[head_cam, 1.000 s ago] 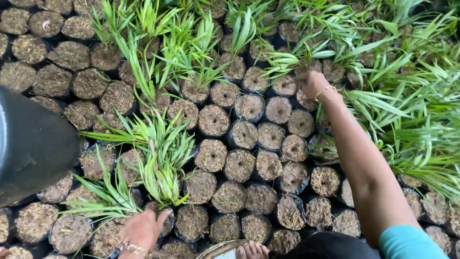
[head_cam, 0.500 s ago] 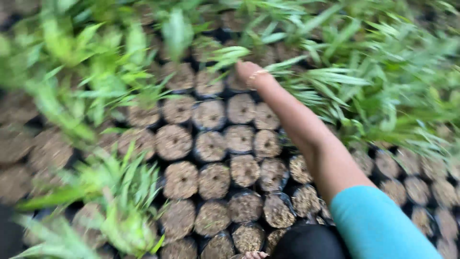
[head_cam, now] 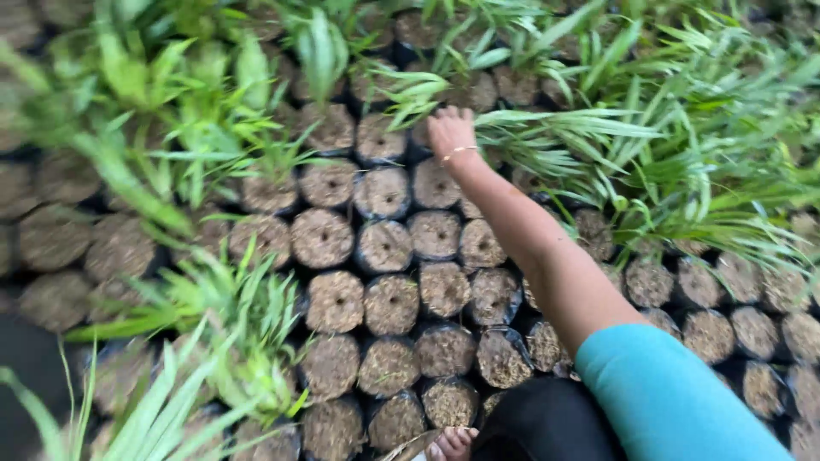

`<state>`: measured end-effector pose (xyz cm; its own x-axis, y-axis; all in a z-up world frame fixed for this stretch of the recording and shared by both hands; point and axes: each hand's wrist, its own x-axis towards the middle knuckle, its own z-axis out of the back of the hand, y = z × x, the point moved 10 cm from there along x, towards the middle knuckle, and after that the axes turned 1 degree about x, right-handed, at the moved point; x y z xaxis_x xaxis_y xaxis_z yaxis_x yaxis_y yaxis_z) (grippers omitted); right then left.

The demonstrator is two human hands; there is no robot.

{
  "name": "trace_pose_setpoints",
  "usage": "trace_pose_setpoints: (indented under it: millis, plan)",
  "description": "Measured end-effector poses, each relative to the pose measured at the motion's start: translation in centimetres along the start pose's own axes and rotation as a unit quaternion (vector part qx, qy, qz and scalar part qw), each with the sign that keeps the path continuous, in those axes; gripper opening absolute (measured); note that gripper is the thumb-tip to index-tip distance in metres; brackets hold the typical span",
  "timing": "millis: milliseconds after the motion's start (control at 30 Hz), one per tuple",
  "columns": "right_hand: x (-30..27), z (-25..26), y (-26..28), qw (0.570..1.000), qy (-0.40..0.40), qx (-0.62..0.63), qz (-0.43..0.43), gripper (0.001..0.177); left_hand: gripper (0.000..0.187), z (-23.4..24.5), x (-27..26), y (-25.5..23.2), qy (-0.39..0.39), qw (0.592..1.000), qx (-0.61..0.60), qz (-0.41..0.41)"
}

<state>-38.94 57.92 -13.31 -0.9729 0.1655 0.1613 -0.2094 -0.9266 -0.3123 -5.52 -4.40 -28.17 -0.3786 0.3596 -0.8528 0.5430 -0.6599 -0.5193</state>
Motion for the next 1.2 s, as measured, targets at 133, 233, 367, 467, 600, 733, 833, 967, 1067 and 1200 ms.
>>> trace_pose_setpoints:
  millis: [133,233,367,467,600,733,833,967,1067,1200]
  plan:
    - [-2.0,3.8,0.0,0.989,0.130,0.026,-0.059,0.025,0.033,-0.5,-5.9,-12.9,-0.022,0.985,-0.163,-0.052]
    - [-4.4,12.0,1.9,0.992,0.017,0.122,-0.004,0.030,0.028,1.4,-11.9,-18.1,-0.062,0.949,-0.296,-0.083]
    - [-9.3,31.9,3.3,0.803,-0.188,0.543,0.155,0.032,0.022,2.7,-17.5,-22.1,-0.092,0.882,-0.441,-0.141]
    - [-14.7,44.0,10.4,0.772,-0.233,0.528,0.266,0.007,0.016,1.8,-18.2,-24.0,-0.081,0.918,-0.375,-0.103]
    - [-22.2,44.9,22.6,0.800,-0.116,0.350,0.474,0.010,0.010,1.2,-17.4,-24.3,-0.078,0.934,-0.324,-0.125]
    - [-26.7,41.1,25.3,0.749,-0.143,0.341,0.549,0.021,0.027,0.4,-18.5,-26.4,-0.082,0.978,-0.132,-0.141]
    - [-23.3,38.8,22.8,0.775,-0.141,0.373,0.490,0.017,0.059,1.3,-19.1,-27.8,-0.118,0.984,0.040,-0.130]
    - [-12.2,29.2,14.6,0.931,-0.178,-0.029,0.317,0.044,0.069,4.8,-17.7,-25.8,-0.214,0.958,0.169,-0.088]
    - [-4.2,23.6,7.1,0.982,0.005,0.110,0.153,0.029,0.038,5.8,-15.5,-22.9,-0.219,0.959,0.153,-0.092]
    - [-1.3,17.6,7.0,0.987,0.038,0.071,0.136,0.026,0.037,5.5,-14.3,-20.6,-0.210,0.968,0.124,-0.050]
